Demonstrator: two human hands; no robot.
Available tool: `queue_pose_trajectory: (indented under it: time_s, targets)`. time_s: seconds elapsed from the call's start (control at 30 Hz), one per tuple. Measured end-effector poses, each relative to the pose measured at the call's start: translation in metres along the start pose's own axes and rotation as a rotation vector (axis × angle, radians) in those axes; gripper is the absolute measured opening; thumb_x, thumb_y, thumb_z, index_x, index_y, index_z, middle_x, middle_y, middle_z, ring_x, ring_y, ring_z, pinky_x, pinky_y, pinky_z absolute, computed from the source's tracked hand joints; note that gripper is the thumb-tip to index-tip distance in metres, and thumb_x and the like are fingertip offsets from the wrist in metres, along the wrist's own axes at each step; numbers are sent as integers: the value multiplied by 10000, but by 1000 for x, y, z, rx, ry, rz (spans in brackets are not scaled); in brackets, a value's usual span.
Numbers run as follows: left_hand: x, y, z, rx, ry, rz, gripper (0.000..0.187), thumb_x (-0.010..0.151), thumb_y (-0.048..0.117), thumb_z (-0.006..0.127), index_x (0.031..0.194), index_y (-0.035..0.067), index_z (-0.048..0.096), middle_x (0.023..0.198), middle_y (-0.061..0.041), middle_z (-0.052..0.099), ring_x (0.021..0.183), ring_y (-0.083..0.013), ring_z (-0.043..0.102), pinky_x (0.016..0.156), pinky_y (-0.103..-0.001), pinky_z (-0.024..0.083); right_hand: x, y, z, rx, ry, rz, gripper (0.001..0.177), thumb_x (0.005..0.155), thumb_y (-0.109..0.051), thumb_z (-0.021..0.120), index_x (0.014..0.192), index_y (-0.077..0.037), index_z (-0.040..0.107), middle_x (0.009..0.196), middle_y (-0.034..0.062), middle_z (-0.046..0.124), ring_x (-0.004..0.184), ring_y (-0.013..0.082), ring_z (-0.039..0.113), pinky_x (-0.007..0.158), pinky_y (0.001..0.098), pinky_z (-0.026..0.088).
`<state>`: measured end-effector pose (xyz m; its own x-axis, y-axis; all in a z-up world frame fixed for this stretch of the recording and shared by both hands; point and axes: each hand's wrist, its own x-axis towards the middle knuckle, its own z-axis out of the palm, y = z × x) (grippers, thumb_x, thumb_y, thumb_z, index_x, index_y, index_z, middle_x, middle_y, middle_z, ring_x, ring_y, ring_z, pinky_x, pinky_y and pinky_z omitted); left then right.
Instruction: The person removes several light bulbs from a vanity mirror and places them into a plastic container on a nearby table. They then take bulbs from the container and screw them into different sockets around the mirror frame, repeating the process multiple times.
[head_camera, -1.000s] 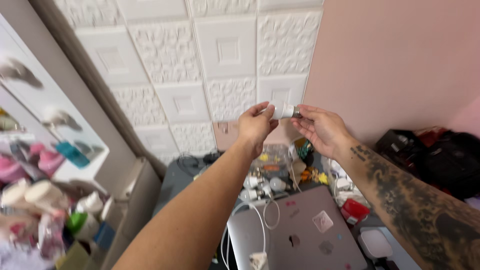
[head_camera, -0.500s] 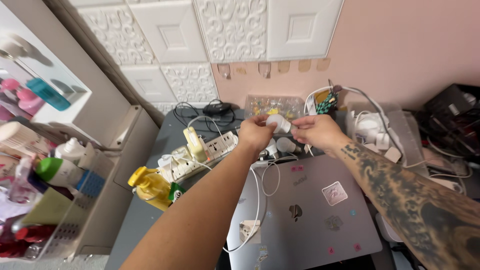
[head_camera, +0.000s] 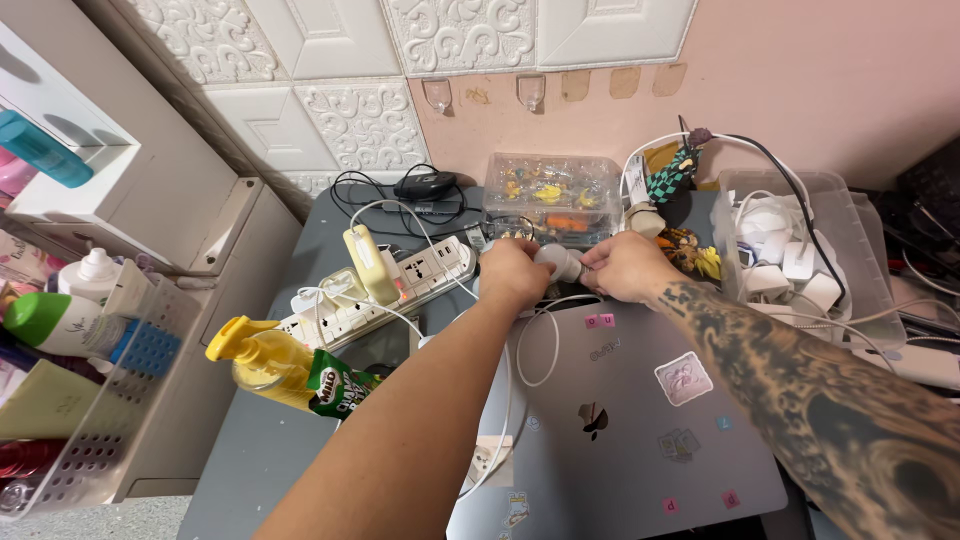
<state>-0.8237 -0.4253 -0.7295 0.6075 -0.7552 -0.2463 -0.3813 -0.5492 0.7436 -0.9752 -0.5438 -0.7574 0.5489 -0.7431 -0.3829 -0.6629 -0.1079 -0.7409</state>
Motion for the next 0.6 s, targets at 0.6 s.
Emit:
queue_pose_trajectory:
  time_s: [0.6]
  targets:
    - [0, -13, 12, -23, -32, 65, 406, 766, 230, 854, 1141, 112, 752, 1084, -111, 779, 1040, -242, 738, 937, -345, 569, -19, -13, 4, -392, 59, -118, 502, 796, -255, 816, 1271, -124, 720, 1164, 95, 784, 1066, 209, 749, 955, 332, 569]
